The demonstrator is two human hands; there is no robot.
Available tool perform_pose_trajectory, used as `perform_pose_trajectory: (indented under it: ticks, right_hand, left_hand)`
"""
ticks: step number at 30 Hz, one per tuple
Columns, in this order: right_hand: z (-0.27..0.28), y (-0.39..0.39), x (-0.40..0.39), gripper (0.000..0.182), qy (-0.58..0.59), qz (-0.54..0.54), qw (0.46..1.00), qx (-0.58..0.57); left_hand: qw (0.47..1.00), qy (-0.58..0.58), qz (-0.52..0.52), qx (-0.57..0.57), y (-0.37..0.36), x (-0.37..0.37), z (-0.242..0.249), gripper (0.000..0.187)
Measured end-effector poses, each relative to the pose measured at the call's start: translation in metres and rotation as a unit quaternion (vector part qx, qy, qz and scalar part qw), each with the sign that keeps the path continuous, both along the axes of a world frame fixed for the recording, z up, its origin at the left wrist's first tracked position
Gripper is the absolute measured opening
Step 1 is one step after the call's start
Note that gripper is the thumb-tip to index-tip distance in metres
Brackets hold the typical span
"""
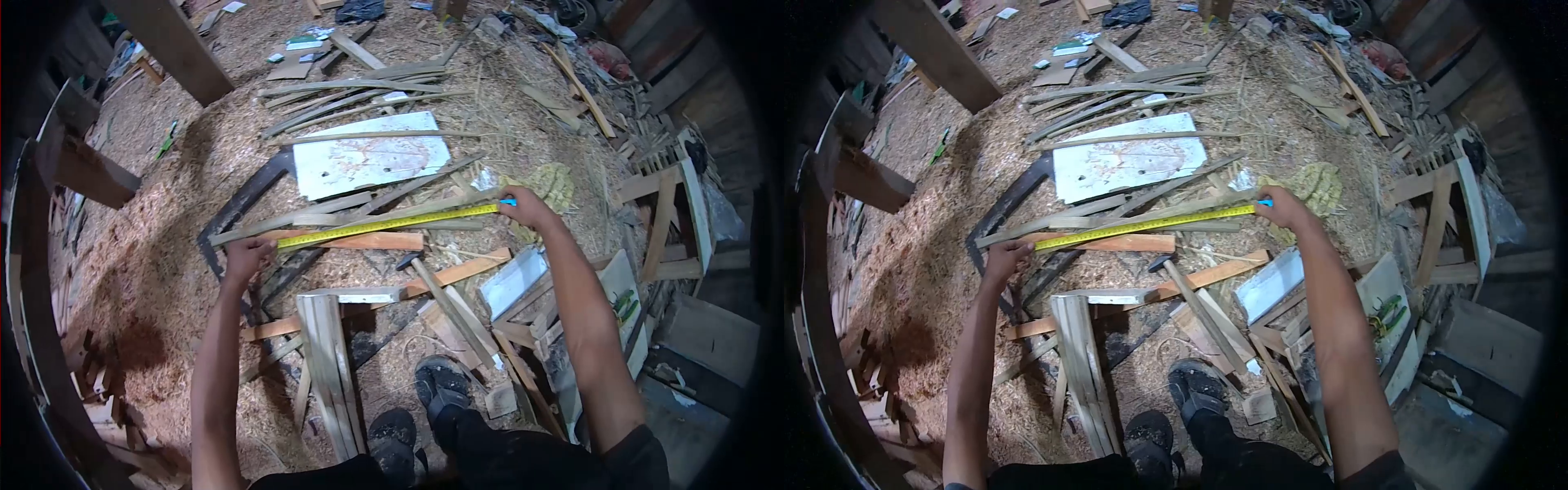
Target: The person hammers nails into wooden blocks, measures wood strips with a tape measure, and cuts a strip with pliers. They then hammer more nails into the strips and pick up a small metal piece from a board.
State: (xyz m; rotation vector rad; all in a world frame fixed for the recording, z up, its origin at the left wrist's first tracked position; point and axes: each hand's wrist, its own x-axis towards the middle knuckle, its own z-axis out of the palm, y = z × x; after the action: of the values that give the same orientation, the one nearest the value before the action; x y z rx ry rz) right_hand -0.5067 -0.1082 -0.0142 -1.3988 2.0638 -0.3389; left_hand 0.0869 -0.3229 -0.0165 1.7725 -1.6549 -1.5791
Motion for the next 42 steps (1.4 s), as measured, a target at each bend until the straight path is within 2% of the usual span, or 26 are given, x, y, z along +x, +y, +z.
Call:
perform_pose_trajectory:
  ticks: [2, 3, 6, 9, 15, 18, 21, 24, 27, 30, 32, 34, 35, 36, 37, 38, 42]
  right_hand:
    - [-0.008, 0.003, -0.004, 0.041, 0.034, -0.012, 0.999, -0.037]
    - [-0.007, 0.003, -0.002, 0.041, 0.049, -0.018, 0.997, -0.057]
    - [0.000, -0.001, 0.003, 0.040, 0.024, -0.029, 0.997, -0.061]
    - [0.012, -0.005, 0.008, 0.038, 0.047, -0.022, 0.999, 0.002]
    - [-0.017, -0.002, -0.001, 0.034, -0.057, -0.068, 0.995, -0.034]
    - [-0.026, -0.001, -0.004, 0.032, -0.093, -0.074, 0.992, -0.051]
    - [-0.028, 0.000, -0.001, 0.030, -0.115, -0.080, 0.989, -0.050]
    - [-0.030, -0.001, 0.001, 0.029, -0.076, -0.075, 0.992, -0.060]
    - [-0.023, 0.001, 0.012, 0.028, 0.025, -0.053, 0.995, -0.080]
    - [-0.011, 0.001, 0.027, 0.026, 0.085, -0.043, 0.988, -0.125]
    - [0.005, -0.004, 0.028, 0.025, 0.078, -0.033, 0.991, -0.102]
    - [0.030, -0.012, 0.032, 0.024, 0.047, -0.027, 0.995, -0.084]
    - [0.045, -0.016, 0.034, 0.025, 0.020, -0.027, 0.996, -0.077]
    - [0.056, -0.019, 0.040, 0.025, -0.008, -0.027, 0.997, -0.067]
    - [0.062, -0.025, 0.048, 0.027, -0.040, -0.016, 0.993, -0.108]
    - [0.071, -0.030, 0.065, 0.028, -0.024, 0.003, 0.993, -0.119]
    - [0.100, -0.052, 0.148, 0.033, -0.001, 0.043, 0.989, -0.142]
  left_hand:
    - [0.999, 0.029, 0.013, 0.015, 0.005, -0.005, 0.004, 0.021]
    - [1.000, 0.003, 0.021, 0.013, 0.007, -0.006, 0.004, 0.019]
    - [0.996, 0.044, 0.079, 0.015, 0.012, -0.008, -0.004, 0.017]
    - [0.991, 0.080, 0.108, 0.003, 0.016, -0.008, -0.011, 0.014]
    - [0.978, 0.131, 0.161, 0.005, 0.009, -0.001, -0.021, 0.012]
    - [0.971, 0.172, 0.166, -0.028, 0.006, 0.004, -0.028, 0.015]
    - [0.968, 0.170, 0.182, -0.013, 0.006, 0.006, -0.032, 0.018]
    - [0.968, 0.172, 0.183, -0.007, 0.004, 0.009, -0.035, 0.021]
    - [0.971, 0.148, 0.185, -0.015, 0.008, 0.007, -0.030, 0.022]
    - [0.982, 0.109, 0.148, -0.047, 0.009, 0.010, -0.022, 0.019]
    - [0.976, 0.039, 0.078, -0.198, 0.001, 0.019, -0.014, 0.018]
    - [0.934, 0.002, 0.005, -0.358, -0.004, 0.016, 0.018, 0.014]
    - [0.960, 0.050, 0.026, -0.273, -0.013, 0.018, 0.023, 0.018]
    - [0.969, 0.058, 0.006, -0.241, -0.015, 0.010, 0.034, 0.019]
    - [0.976, 0.065, -0.013, -0.209, -0.013, -0.005, 0.052, 0.020]
    - [0.980, 0.072, -0.031, -0.181, -0.010, -0.022, 0.068, 0.021]
    - [0.974, 0.067, -0.138, -0.169, 0.035, -0.115, 0.104, 0.025]
